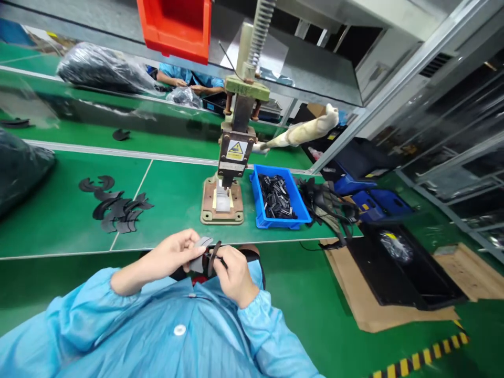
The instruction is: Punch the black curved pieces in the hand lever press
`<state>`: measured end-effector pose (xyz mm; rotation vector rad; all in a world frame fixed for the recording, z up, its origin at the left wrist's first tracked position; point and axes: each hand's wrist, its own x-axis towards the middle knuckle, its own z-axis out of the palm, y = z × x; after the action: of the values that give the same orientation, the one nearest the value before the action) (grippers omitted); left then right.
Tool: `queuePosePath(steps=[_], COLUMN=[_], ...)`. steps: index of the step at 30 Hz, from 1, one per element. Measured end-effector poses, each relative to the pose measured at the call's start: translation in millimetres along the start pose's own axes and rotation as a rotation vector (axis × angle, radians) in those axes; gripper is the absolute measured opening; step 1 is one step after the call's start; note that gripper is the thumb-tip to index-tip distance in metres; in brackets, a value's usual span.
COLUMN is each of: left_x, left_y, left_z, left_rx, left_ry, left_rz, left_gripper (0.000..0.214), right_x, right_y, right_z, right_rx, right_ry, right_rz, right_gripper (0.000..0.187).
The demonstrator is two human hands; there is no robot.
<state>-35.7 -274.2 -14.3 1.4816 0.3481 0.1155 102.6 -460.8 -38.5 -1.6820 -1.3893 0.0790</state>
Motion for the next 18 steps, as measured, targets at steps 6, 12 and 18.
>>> queuePosePath(steps=[6,12,18], left_x=[-8,7,13], left_y=[-4,-22,-29], left_z=[-6.3,-11.4,-9.6], left_rx=[0.433,0.364,-0.034], left_ry=[0.23,0.188,0.087], left_rz=[0.35,0.255,-0.07], left_gripper=[0.027,0.042,0.055], right_x=[13,21,19], right_y=[4,9,8], right_z=[14,15,13], right_rx=[-0.127,-0.194,-0.206], right_ry=[-0.081,-0.167,-0.126], right_rz=[-0.055,-0.087,-0.075], right_gripper=[0.016,0.018,0.015])
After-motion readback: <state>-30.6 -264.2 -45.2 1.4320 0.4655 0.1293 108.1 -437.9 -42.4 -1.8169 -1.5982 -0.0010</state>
